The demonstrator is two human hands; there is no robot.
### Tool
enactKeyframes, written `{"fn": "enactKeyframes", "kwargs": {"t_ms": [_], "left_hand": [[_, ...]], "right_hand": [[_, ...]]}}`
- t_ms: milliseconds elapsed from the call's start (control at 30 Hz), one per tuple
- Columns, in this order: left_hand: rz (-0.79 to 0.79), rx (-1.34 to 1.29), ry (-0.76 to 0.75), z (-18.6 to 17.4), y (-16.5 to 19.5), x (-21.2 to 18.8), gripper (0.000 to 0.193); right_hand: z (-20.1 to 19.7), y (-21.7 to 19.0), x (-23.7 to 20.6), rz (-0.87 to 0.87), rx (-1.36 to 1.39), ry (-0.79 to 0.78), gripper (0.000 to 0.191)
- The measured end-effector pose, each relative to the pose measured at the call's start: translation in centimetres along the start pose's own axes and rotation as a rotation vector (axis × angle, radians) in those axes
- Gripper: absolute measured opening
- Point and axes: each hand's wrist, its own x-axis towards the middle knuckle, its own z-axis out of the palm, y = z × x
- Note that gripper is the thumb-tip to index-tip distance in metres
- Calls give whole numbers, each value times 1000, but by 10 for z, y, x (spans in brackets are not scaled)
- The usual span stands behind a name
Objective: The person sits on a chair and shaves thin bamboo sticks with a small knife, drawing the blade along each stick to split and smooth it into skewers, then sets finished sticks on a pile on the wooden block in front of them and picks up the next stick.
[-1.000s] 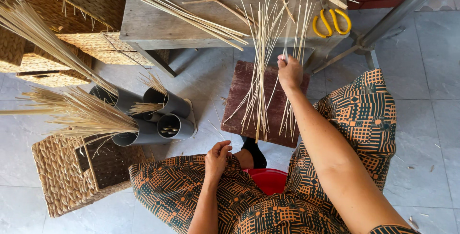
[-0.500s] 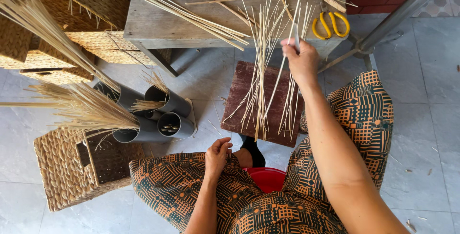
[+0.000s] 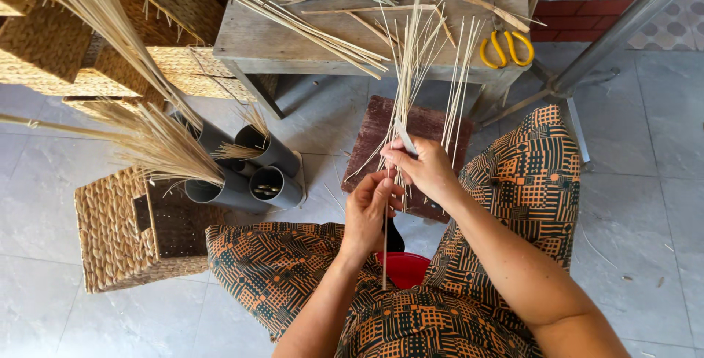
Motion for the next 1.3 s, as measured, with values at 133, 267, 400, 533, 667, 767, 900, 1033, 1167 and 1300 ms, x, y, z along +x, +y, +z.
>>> {"fn": "enactKeyframes", "kwargs": {"t_ms": [133,267,400,533,667,767,900,1033,1167,1300], "left_hand": [[15,-25,81,3,-1,-1,24],[61,86,110,-16,6,-10,25],[112,136,89,-24,12,-17,23],[184,246,70,-24,15,-27,19],[178,293,91,-28,23,-34,16],[224,405,102,-33,33,-38,14],[265,473,19,-40,49,-41,12],[312,515,-53,-45,66,-45,10],[341,644,-35,-47,80,-47,10],[340,734,-24,-46,90,-51,9]], "right_hand": [[-1,-8,-4,53,104,-94,32],[-17,-30,-11,23,155,-152,45],[-18,-46,-17,33,136,-285,49],[-6,-46,-22,69,172,-480,53],[-5,-38,-20,65,267,-491,45],[-14,-35,-14,66,285,-433,39],[-36,-39,-9,27,318,-313,32],[-64,-46,-11,48,319,-87,26],[-95,-44,-11,-40,468,67,25],[-127,-31,-13,-95,598,185,25]]}}
